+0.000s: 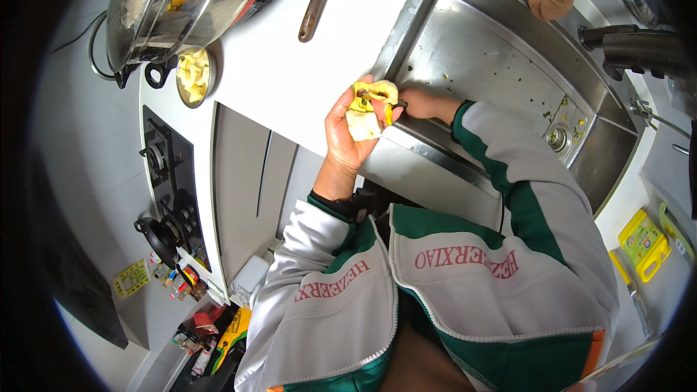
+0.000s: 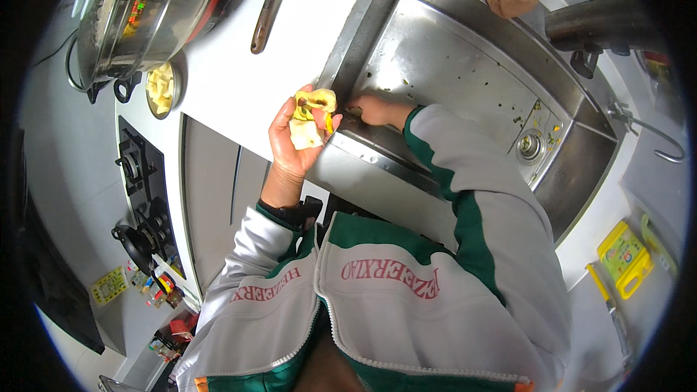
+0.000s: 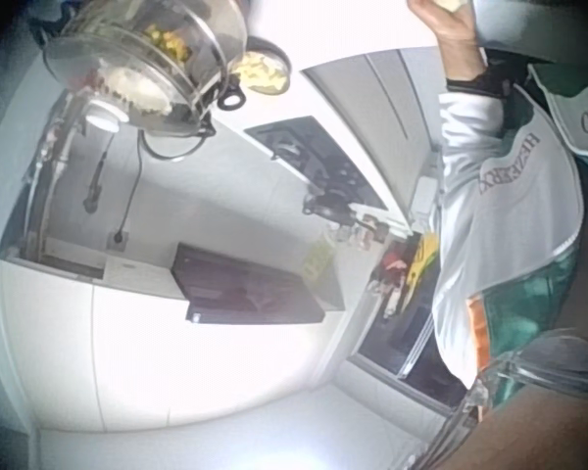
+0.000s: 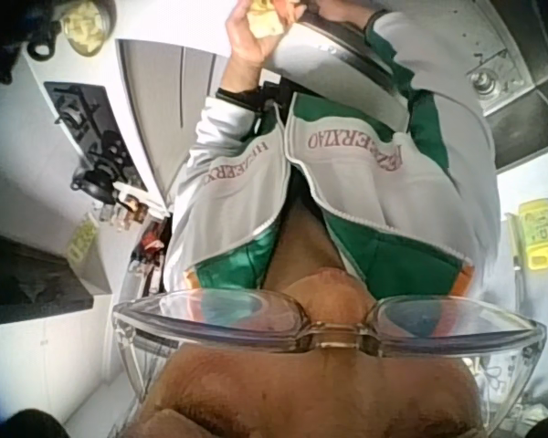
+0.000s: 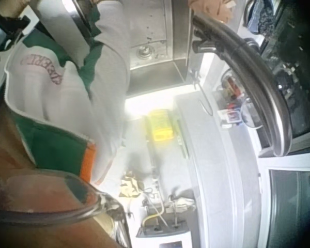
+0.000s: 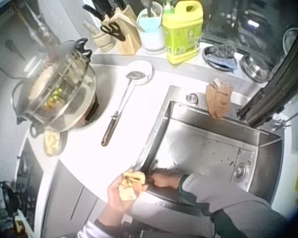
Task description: The person removes a steamer lid, places a bowl of peeled potatoes on the counter, and cuts the potatoes into chunks with a knife. They then gather vegetable peels from the sink, pack them into a small container, and wipe the sink surface.
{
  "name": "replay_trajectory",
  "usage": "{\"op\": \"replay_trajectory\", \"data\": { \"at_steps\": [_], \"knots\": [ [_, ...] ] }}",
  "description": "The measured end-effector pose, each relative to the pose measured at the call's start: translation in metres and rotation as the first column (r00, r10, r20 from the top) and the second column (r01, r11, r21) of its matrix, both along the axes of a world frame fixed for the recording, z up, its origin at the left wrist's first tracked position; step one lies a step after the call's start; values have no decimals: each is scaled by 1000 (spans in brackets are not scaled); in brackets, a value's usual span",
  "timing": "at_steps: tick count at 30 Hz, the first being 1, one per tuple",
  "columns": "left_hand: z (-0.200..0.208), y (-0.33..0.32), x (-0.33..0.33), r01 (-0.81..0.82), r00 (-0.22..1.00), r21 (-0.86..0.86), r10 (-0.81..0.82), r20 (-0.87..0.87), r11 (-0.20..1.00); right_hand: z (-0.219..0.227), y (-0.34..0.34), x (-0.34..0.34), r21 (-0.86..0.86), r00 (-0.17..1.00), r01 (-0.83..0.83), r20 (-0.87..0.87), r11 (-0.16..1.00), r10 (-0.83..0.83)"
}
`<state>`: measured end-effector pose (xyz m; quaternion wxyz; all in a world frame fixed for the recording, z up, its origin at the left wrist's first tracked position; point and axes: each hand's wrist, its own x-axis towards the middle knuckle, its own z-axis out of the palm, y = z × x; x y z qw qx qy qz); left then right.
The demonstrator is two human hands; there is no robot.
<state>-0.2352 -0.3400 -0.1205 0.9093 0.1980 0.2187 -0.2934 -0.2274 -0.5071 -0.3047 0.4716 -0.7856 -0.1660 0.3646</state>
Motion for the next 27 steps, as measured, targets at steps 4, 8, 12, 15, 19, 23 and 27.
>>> {"op": "replay_trajectory", "data": {
  "at_steps": [4, 8, 12, 15, 19, 23, 27],
  "knots": [
    [-2, 3, -1, -15, 1000, 27, 15, -16, 1000, 44, -6, -2, 17, 980, -15, -201, 1000, 18],
    [-4, 5, -1, -21, 1000, 3, 21, -9, 1000, 69, -9, -6, 146, 974, 34, -226, 989, 0],
    [-8, 7, 3, 2, 1000, 30, -2, 14, 1000, 93, -15, -12, 129, 987, 12, -160, 992, 9],
    [-10, 7, 5, 33, 996, -42, -29, 83, 999, 110, -15, -13, 152, 1000, 22, 7, 988, -23],
    [-7, 9, 11, 38, 999, 9, -38, 37, 999, 128, -12, -15, 115, 989, 92, 106, 989, -104],
    [0, 14, 13, 55, 997, -34, -53, 50, 998, 140, -10, -15, 39, 980, 118, 157, 992, -123],
    [7, 23, 16, 84, 996, -47, -82, 37, 995, 153, -3, -18, -58, 963, 269, -14, 962, -270]
  ]
}}
